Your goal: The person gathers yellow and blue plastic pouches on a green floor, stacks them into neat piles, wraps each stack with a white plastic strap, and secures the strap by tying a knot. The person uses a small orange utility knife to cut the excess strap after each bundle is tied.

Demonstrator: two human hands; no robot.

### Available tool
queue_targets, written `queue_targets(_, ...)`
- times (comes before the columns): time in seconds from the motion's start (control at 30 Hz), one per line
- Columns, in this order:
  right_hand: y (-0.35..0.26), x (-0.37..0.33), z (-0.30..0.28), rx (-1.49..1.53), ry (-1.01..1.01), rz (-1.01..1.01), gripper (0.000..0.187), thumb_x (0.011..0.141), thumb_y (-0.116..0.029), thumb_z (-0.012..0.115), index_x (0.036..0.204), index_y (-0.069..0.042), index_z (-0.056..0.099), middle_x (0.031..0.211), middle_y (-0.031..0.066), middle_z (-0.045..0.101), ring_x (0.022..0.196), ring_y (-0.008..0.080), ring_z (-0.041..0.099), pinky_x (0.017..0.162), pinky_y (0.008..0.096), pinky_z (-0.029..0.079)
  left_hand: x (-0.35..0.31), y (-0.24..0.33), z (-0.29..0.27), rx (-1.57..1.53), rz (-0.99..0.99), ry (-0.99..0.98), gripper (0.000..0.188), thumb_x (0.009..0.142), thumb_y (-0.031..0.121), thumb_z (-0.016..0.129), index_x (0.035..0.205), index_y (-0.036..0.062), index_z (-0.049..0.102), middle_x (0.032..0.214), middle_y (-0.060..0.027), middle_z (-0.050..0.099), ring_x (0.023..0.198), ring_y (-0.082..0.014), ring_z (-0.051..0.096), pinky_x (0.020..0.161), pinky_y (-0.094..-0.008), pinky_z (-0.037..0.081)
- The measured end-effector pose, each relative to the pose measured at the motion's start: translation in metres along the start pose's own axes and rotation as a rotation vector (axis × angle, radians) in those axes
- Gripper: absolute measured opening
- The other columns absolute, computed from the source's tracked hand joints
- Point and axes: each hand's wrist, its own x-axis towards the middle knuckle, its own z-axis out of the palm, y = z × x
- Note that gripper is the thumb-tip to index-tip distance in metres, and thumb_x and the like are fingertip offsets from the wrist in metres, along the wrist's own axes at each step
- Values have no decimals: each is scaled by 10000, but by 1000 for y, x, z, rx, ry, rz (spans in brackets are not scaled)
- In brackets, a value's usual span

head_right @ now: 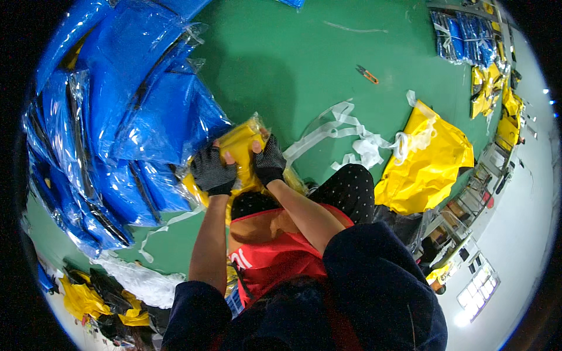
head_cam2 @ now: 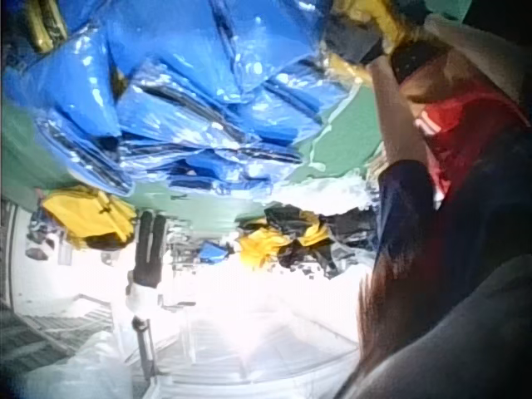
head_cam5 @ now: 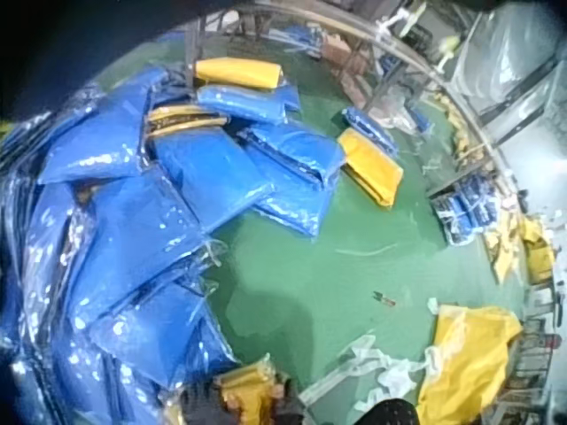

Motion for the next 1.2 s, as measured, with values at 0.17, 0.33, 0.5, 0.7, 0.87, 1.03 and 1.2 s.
queue_targets(0.17, 78, 108, -84, -147, 514, 438, 1044, 647, -707, 547, 1250, 111, 306, 1248, 281, 392, 1165, 377, 393, 937, 417, 336, -18, -4, -10, 41, -48, 69, 340, 777, 303, 470, 986, 70, 606, 899, -152, 572, 812, -330, 535, 758, -438, 406)
queue_targets(0.33, 201, 272, -214, -827, 73, 112, 620, 721, -565, 522, 1038, -35, 578, 1067, 197, 568, 1005, 334, 534, 877, 403, 408, -11, 18, -13, 8, -3, 116, 381, 771, 353, 482, 966, 54, 614, 922, -142, 581, 841, -319, 546, 789, -437, 410)
queue_targets(0.5, 107, 344, -353, -861, 331, -185, 316, 751, -366, 505, 821, -91, 644, 944, 139, 633, 835, 293, 613, 714, 390, 481, -44, 7, -36, -45, 5, 184, 382, 787, 277, 510, 1097, 63, 572, 1069, -164, 549, 987, -346, 510, 896, -446, 370)
queue_targets(0.7, 160, 269, -336, -396, -44, -218, 317, 851, -236, 494, 1132, -89, 485, 1009, 88, 564, 957, 207, 516, 826, 339, 434, -158, -46, -58, -304, -659, 647, 359, 893, 262, 475, 1085, -40, 510, 1050, -146, 536, 990, -254, 489, 893, -360, 359)
queue_targets(0.87, 163, 114, -106, -397, 85, 538, 367, 823, -302, 555, 1099, -70, 487, 897, 102, 551, 817, 228, 507, 777, 350, 424, -279, -116, 22, -901, -1106, 591, 259, 887, 229, 511, 1023, 13, 556, 924, -35, 578, 811, -118, 500, 755, -258, 404)
queue_targets(1.03, 177, 97, -89, -405, 114, -4, 300, 822, -287, 570, 1009, -55, 533, 913, 132, 570, 817, 264, 538, 741, 379, 429, -302, -106, 55, -1186, -1202, 243, 276, 876, 290, 520, 1069, 92, 530, 911, 2, 561, 810, -124, 513, 707, -282, 404)
queue_targets(1.2, 123, 124, -193, -621, -149, -555, 173, 779, -223, 594, 861, -74, 560, 864, 142, 584, 808, 277, 557, 731, 356, 443, -388, -162, 118, -1200, -1220, 25, 282, 917, 274, 397, 1051, 62, 528, 973, -42, 583, 866, -188, 554, 765, -317, 438)
